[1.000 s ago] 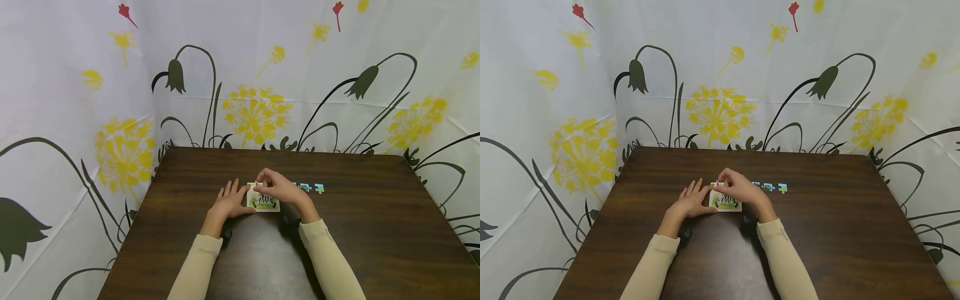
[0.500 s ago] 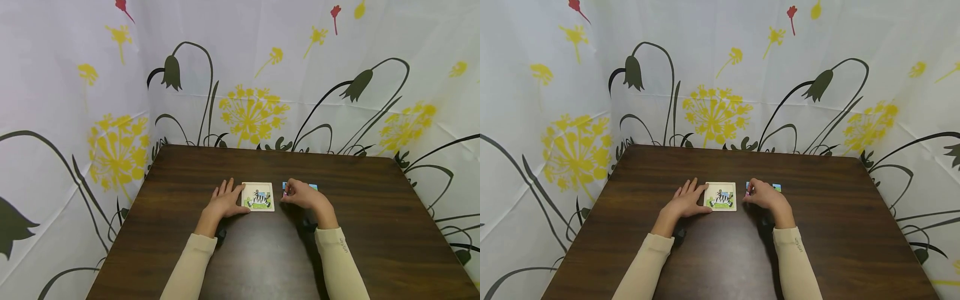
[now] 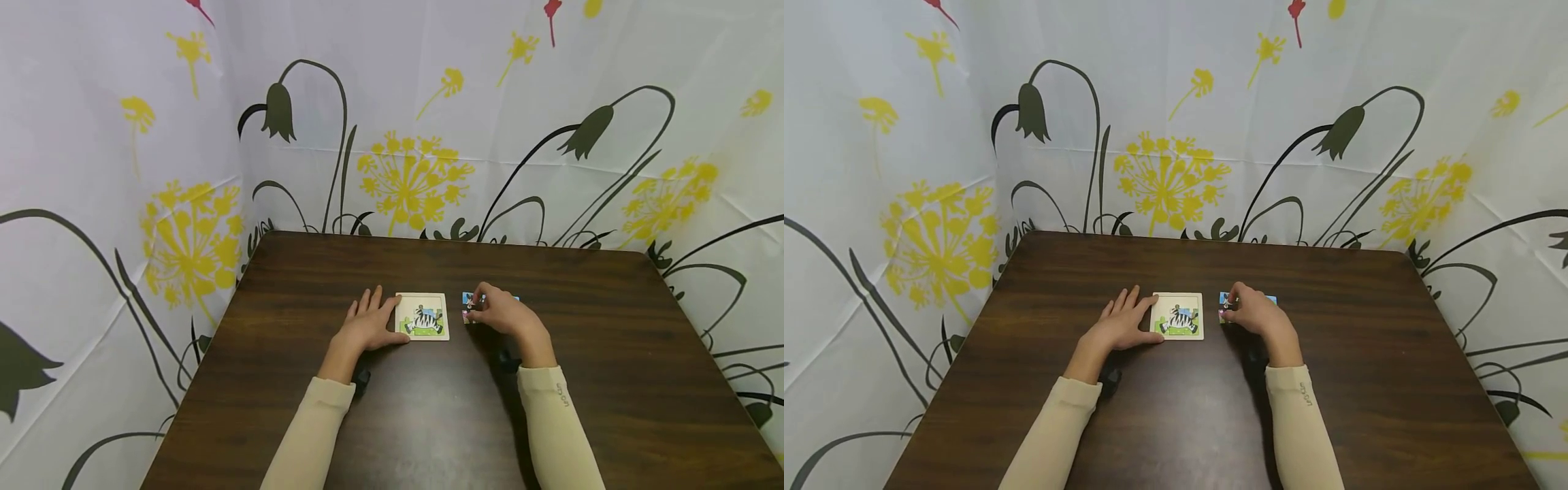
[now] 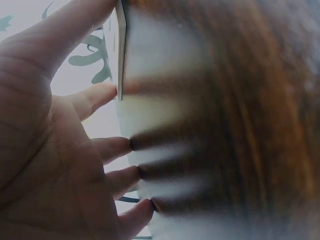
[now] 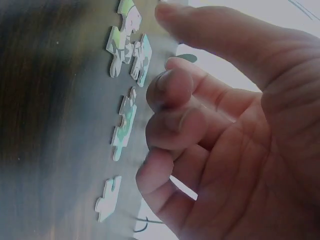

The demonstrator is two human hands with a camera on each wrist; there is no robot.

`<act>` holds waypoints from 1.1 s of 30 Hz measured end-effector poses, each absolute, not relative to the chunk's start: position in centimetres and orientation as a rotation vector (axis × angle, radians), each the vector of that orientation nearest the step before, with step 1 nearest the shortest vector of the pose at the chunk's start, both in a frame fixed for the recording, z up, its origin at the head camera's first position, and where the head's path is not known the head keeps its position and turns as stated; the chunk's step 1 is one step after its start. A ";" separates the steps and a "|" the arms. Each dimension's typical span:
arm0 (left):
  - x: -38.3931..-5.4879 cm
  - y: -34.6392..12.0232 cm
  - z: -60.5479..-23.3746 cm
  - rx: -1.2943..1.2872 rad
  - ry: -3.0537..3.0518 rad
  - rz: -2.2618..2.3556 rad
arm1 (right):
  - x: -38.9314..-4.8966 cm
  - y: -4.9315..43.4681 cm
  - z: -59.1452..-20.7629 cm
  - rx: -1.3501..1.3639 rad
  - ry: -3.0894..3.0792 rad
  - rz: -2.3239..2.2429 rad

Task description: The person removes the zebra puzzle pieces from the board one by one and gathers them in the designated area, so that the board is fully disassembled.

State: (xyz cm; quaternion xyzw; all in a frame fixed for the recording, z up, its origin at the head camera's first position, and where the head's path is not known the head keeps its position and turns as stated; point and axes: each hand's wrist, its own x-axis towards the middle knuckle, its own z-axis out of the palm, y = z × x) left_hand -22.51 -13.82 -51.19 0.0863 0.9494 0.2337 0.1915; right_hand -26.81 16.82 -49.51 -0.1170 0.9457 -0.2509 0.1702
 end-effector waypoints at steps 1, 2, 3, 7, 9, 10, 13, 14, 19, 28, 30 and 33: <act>-22.6 -13.9 -51.3 0.249 2.671 0.654 | -26.8 16.7 -49.5 -0.346 2.690 -0.714; -22.6 -13.9 -51.3 0.248 2.666 0.655 | -26.7 16.4 -49.5 -0.362 2.694 -0.717; -22.6 -13.8 -51.1 0.245 2.662 0.651 | -26.7 16.0 -49.5 -0.382 2.697 -0.719; -22.9 -14.0 -51.8 0.233 2.648 0.634 | -26.2 13.1 -50.0 -0.515 2.672 -0.744; -23.1 -14.0 -52.1 0.226 2.638 0.634 | -25.9 11.3 -50.3 -0.574 2.668 -0.723; -23.3 -14.0 -52.3 0.226 2.634 0.630 | -25.8 10.5 -50.5 -0.604 2.667 -0.709; -23.6 -14.1 -52.6 0.228 2.630 0.628 | -25.3 8.6 -50.7 -0.654 2.684 -0.646; -23.7 -14.1 -52.7 0.227 2.630 0.627 | -25.2 8.1 -50.8 -0.657 2.696 -0.621; -23.5 -14.1 -52.9 0.228 2.638 0.619 | -25.1 7.3 -51.2 -0.643 2.724 -0.564; -23.7 -14.2 -53.4 0.229 2.652 0.604 | -26.2 7.7 -51.3 -0.664 2.569 -0.722; -23.8 -14.3 -53.7 0.231 2.653 0.600 | -26.5 7.7 -51.2 -0.656 2.529 -0.749; -23.8 -14.3 -54.0 0.231 2.662 0.598 | -26.9 7.8 -51.1 -0.637 2.479 -0.796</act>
